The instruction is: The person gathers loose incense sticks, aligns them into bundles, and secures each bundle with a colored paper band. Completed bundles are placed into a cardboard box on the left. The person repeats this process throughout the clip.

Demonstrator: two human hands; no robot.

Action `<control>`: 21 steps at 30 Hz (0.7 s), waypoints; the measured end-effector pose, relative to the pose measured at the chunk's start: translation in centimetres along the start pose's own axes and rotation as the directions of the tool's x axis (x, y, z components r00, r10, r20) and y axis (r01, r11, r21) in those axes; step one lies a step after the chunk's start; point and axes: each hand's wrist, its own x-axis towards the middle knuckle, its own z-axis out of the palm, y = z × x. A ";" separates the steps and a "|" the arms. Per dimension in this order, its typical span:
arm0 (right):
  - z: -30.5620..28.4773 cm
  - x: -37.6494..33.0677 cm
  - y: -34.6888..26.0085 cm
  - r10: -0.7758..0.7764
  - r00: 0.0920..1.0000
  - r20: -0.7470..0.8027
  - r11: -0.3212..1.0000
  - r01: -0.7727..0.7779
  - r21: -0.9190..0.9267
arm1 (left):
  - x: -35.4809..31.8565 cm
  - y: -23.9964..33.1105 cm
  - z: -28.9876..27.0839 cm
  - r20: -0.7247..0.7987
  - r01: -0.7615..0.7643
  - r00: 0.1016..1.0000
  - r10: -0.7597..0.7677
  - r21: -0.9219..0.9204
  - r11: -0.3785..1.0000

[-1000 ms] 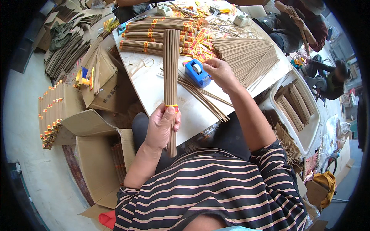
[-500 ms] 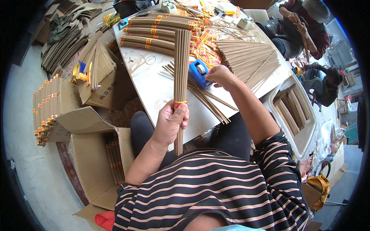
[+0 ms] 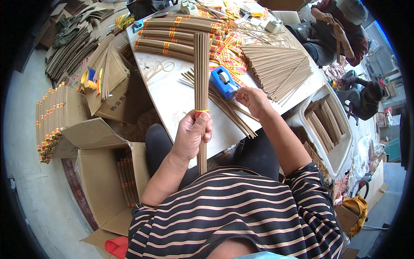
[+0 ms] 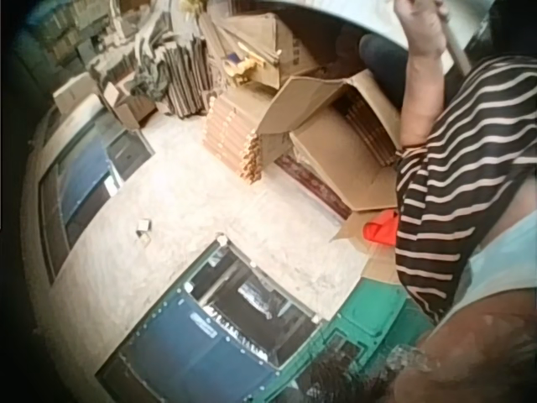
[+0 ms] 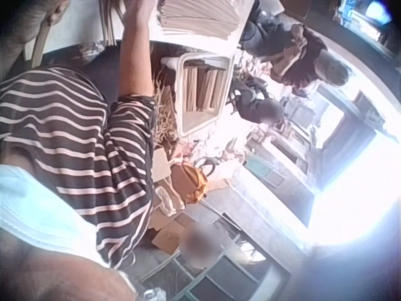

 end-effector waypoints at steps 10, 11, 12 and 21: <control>-0.8 1.2 2.7 -0.028 0.998 -0.057 0.996 0.023 -0.081 | -0.1 0.3 0.3 0.041 0.005 0.999 -0.002 -0.081 0.997; -0.6 1.1 2.7 -0.031 0.998 -0.056 0.998 0.027 -0.061 | -0.2 0.4 0.2 0.042 0.005 0.999 -0.001 -0.085 0.996; -0.6 1.1 2.8 -0.043 0.997 -0.059 0.996 0.038 -0.085 | -0.3 0.4 0.3 0.046 0.006 0.999 -0.001 -0.088 0.996; -0.2 1.8 2.4 -0.094 0.993 -0.070 0.980 0.080 -0.182 | -1.0 0.7 0.7 0.086 0.031 0.996 -0.020 -0.128 0.991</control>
